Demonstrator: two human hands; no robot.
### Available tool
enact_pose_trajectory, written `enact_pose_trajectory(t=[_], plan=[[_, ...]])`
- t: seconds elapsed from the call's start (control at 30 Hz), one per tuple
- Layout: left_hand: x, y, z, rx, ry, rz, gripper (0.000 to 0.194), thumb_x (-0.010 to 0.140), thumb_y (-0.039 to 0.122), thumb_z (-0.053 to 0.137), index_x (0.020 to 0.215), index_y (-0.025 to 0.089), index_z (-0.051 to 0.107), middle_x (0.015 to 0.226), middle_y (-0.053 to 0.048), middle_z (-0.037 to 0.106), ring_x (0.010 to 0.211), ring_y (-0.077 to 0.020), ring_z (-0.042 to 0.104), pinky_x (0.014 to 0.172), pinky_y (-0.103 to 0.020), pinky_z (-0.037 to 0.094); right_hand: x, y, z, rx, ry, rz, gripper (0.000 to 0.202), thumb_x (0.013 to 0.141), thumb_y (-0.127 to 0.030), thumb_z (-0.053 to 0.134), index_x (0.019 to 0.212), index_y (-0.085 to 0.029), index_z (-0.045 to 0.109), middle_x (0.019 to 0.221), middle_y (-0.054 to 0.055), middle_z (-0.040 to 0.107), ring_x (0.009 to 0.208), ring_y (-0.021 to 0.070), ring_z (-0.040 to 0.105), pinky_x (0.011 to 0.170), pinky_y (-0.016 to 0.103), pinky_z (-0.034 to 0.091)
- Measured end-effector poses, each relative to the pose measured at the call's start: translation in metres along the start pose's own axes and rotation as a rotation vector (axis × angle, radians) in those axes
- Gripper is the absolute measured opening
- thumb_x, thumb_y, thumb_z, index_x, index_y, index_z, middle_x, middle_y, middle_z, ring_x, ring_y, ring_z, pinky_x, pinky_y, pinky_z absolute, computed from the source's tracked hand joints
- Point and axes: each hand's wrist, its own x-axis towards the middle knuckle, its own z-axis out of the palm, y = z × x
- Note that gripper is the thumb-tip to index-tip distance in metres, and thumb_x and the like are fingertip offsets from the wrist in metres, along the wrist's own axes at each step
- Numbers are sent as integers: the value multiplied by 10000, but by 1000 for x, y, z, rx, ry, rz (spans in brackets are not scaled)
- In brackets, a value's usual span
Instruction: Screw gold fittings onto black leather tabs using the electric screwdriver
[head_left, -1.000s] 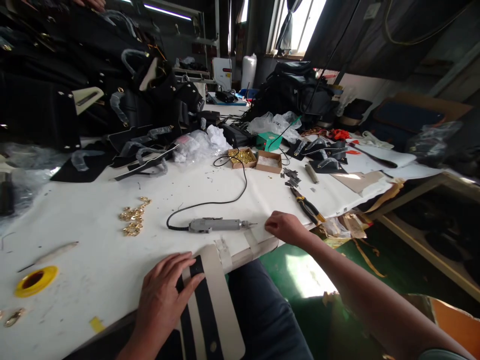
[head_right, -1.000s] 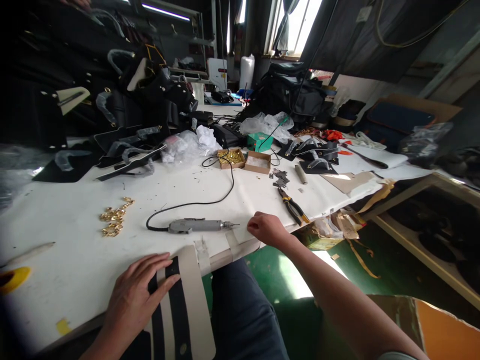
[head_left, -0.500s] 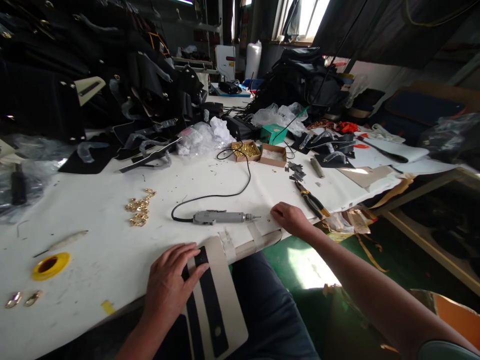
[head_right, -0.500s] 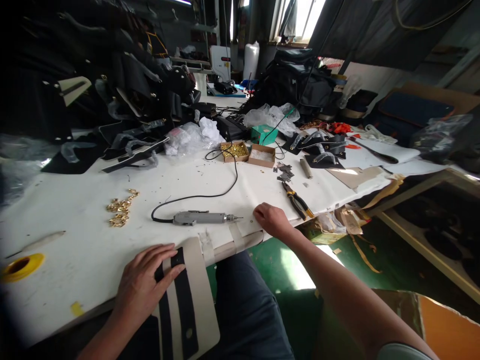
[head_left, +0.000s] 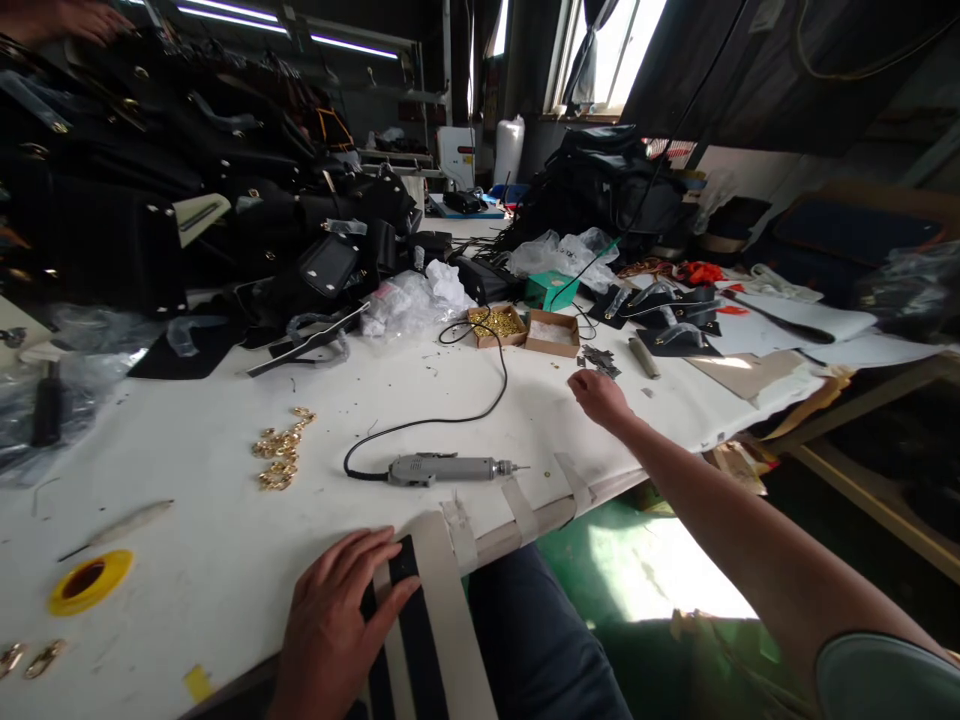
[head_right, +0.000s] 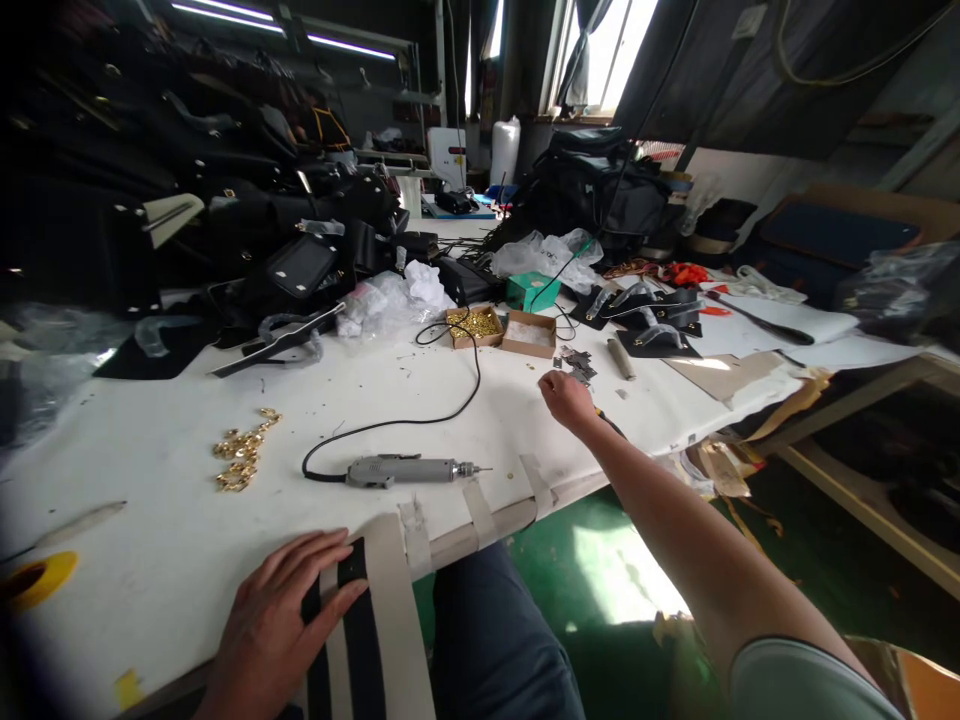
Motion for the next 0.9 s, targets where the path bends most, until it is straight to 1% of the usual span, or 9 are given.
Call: enact_pose_trajectory(t=[0.17, 0.23, 0.33, 0.53, 0.7, 0.83, 0.9], plan=[[-5, -8, 4, 35, -13, 14, 346, 939, 591, 659, 1122, 320, 772, 1259, -27, 793, 1187, -313, 706, 981, -454, 532, 53, 3, 10, -115, 11, 4, 358, 1052, -325, 428, 1091, -173, 750, 1205, 150, 749, 951, 242, 673, 715, 313, 392], [-6, -11, 5, 45, -9, 45, 341, 930, 588, 677, 1143, 335, 760, 1272, -9, 790, 1187, -311, 706, 971, -458, 528, 68, 3, 16, -162, 5, -13, 376, 1063, -330, 414, 1103, -167, 751, 1222, 167, 741, 956, 252, 677, 721, 322, 396], [-6, -13, 5, 58, 12, 83, 336, 924, 577, 694, 1166, 350, 742, 1291, 12, 782, 1190, -306, 705, 952, -460, 521, 82, 5, 25, -232, -4, -42, 376, 1066, -324, 414, 1081, -153, 749, 1190, 188, 742, 956, 268, 685, 725, 334, 393], [-4, -13, 4, 53, 48, 124, 318, 937, 574, 678, 1151, 345, 729, 1252, 17, 797, 1145, -294, 719, 912, -452, 530, 87, 9, 37, -335, -6, -103, 347, 1055, -329, 433, 1039, -164, 738, 1162, 171, 744, 956, 261, 688, 709, 330, 368], [-4, -15, 2, 96, 42, 151, 351, 890, 564, 741, 1157, 335, 735, 1252, 7, 798, 1134, -289, 729, 891, -439, 563, 83, 10, 39, -376, -14, -143, 344, 1045, -336, 435, 1009, -183, 742, 1156, 160, 742, 954, 263, 691, 693, 339, 359], [-7, -18, -2, 138, 13, 195, 378, 829, 540, 812, 1133, 327, 742, 1239, 2, 803, 1122, -268, 744, 877, -389, 607, 80, 5, 37, -341, -21, -160, 284, 1008, -300, 489, 898, -192, 727, 1076, 159, 745, 898, 277, 702, 662, 342, 343], [-10, -17, 0, 142, 16, 208, 372, 845, 571, 797, 1116, 323, 738, 1197, 7, 815, 1100, -246, 755, 878, -357, 616, 81, 3, 36, -308, -27, -174, 257, 990, -288, 528, 825, -206, 709, 1045, 155, 749, 866, 269, 704, 645, 349, 333]])
